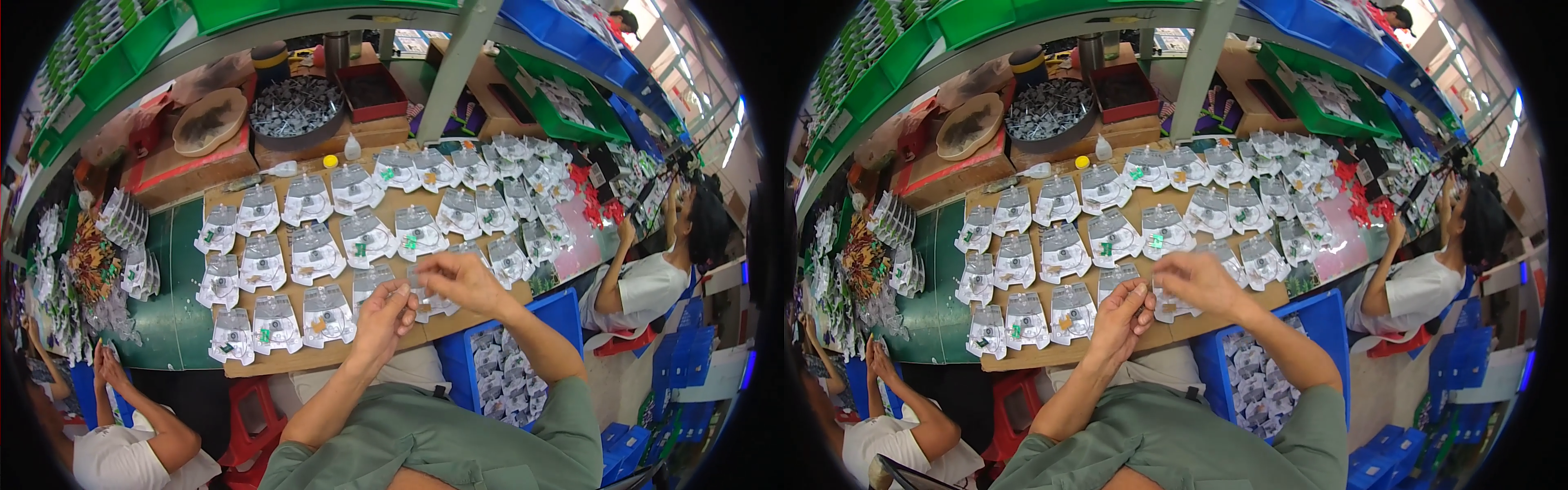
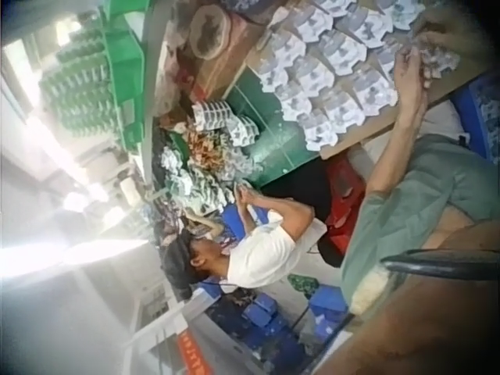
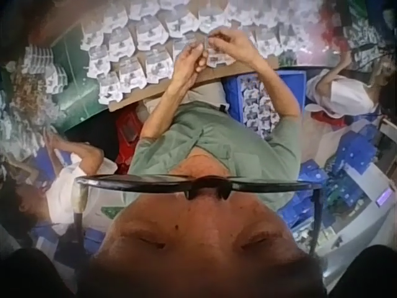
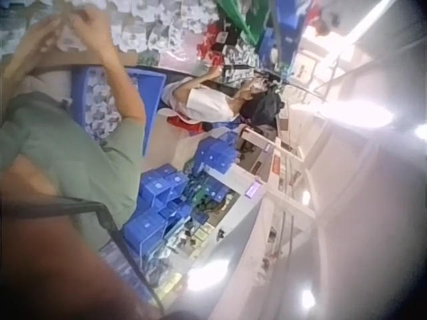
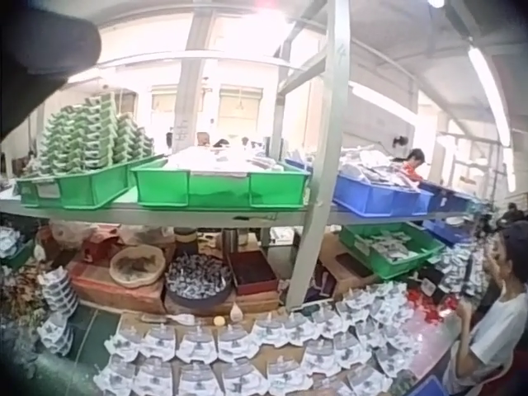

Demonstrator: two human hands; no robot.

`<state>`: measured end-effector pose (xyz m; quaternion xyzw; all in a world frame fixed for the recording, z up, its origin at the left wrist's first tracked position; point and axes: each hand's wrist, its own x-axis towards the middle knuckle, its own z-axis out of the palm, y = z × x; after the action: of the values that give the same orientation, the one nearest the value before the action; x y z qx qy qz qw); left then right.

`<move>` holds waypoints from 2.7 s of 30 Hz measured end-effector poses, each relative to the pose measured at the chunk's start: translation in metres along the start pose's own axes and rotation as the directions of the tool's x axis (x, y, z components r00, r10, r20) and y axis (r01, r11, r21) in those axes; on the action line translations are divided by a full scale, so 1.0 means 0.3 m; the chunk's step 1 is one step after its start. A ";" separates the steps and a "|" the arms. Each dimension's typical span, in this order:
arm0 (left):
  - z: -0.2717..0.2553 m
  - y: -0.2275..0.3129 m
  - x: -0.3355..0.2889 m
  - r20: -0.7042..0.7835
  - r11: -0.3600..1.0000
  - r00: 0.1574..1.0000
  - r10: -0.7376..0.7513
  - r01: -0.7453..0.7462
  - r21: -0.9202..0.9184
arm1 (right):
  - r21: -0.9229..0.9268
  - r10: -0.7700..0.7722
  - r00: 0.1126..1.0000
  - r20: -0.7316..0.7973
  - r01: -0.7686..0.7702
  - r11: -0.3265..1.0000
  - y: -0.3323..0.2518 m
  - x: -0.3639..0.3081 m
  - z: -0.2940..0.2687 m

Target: The person assembles small plastic components by hand, then packs them into individual plastic pouches from storage bins on a workbench.

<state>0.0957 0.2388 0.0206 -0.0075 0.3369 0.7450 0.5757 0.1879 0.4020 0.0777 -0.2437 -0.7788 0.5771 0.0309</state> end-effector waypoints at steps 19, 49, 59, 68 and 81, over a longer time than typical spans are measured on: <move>-0.089 0.112 -0.051 0.138 0.996 0.988 -0.071 0.079 -0.051 | -0.780 -0.263 0.912 -0.313 -0.090 0.619 0.088 0.660 -0.062; -0.057 -0.032 0.079 -0.034 0.970 0.992 0.125 -0.129 -0.208 | -0.523 -0.578 0.816 0.011 0.497 0.693 0.017 -0.073 0.200; -0.007 -0.046 0.084 -0.081 0.971 0.989 0.125 -0.139 -0.196 | -0.615 -0.521 0.853 0.039 0.432 0.660 0.043 -0.067 0.161; -0.016 -0.028 0.042 0.054 0.971 0.992 0.116 -0.101 -0.217 | -0.543 -0.571 0.803 -0.170 0.408 0.734 0.022 -0.080 0.110; 0.013 -0.046 -0.003 -0.084 0.923 0.938 0.337 -0.311 0.226 | -0.060 -0.205 0.967 -0.152 0.198 0.978 0.053 -0.038 0.091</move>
<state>0.1095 0.2416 0.0172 0.0636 0.4444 0.7885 0.4205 0.1943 0.3765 0.0568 -0.2087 -0.8072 0.5326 0.1454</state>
